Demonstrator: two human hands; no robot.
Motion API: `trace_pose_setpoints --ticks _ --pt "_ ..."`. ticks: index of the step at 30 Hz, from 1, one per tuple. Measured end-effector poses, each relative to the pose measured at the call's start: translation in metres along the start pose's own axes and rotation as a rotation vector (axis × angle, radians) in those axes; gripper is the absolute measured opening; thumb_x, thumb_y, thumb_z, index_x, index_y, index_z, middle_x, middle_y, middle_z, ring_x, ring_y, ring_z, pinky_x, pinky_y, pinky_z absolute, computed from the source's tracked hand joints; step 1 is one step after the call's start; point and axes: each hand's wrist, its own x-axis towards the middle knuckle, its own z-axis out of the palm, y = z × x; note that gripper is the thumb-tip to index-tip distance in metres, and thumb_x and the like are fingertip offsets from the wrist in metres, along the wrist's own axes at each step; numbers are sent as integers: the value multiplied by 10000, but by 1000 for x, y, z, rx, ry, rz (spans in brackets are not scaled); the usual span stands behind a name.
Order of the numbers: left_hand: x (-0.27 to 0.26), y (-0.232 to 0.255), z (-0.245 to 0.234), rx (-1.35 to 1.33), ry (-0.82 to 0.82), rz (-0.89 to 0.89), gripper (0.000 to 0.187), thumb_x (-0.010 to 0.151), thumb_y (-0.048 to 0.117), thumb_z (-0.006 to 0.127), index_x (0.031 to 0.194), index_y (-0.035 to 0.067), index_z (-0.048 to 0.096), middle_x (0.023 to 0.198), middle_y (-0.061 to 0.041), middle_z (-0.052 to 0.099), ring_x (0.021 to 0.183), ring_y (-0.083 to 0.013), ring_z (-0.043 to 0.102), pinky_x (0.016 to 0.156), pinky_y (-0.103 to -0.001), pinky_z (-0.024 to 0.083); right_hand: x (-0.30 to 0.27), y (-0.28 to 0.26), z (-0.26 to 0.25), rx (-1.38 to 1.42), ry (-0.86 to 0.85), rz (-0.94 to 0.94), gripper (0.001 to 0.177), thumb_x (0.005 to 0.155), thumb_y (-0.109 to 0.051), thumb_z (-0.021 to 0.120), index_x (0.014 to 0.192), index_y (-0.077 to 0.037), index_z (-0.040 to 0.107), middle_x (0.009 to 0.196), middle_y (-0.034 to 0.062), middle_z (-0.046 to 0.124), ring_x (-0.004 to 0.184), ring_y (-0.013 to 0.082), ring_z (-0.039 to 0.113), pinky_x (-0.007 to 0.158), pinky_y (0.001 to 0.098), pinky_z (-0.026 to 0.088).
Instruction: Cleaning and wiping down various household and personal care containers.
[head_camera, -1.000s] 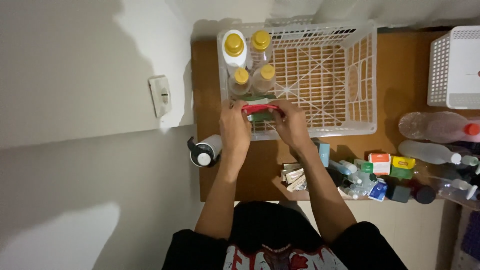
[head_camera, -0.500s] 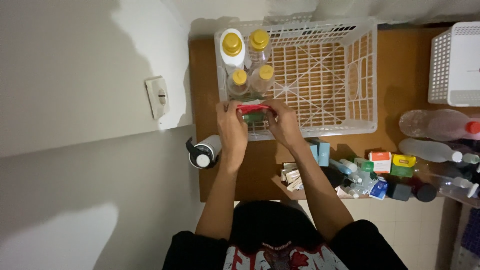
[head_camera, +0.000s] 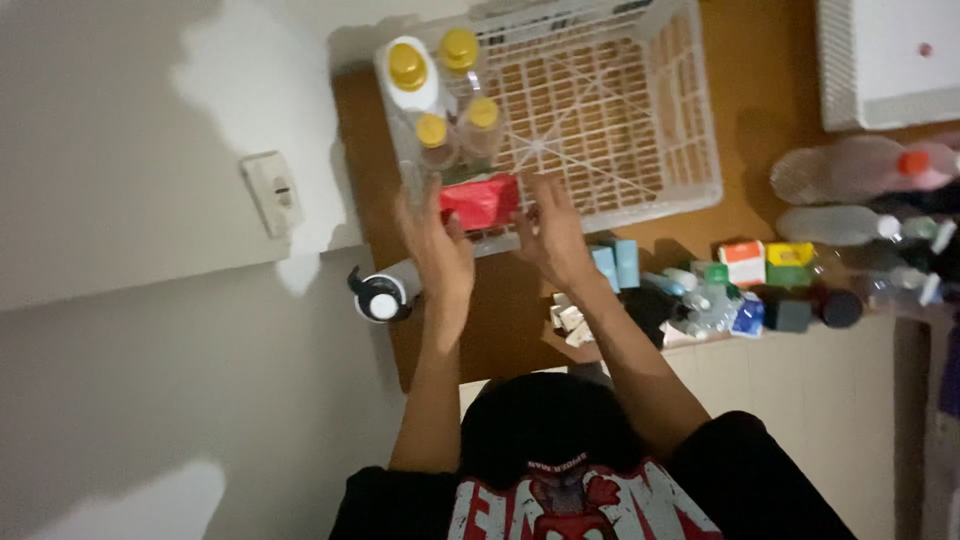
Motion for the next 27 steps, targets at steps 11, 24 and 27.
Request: trace_pose_setpoints --ticks 11,24,27 --pt "-45 95 -37 -173 -6 256 457 928 -49 668 1368 64 616 1496 -217 458 1428 -404 481 1206 -506 425 -74 -62 -91 -3 72 28 464 918 -10 709 1359 -48 569 1255 193 626 929 335 685 781 395 571" --pt "-113 198 71 -298 -507 398 256 955 113 688 1204 56 667 1179 -154 715 1104 -342 667 962 -482 485 -157 19 -228 -155 368 176 184 952 -68 724 1129 -18 715 1061 176 724 852 292 713 736 363 569" --pt "-124 227 109 -366 -472 486 265 953 102 679 1214 58 661 1206 -184 690 1164 -409 626 1013 -492 498 -164 46 -268 -168 384 298 185 947 -75 720 1121 -14 717 1029 168 726 788 272 708 685 354 559"
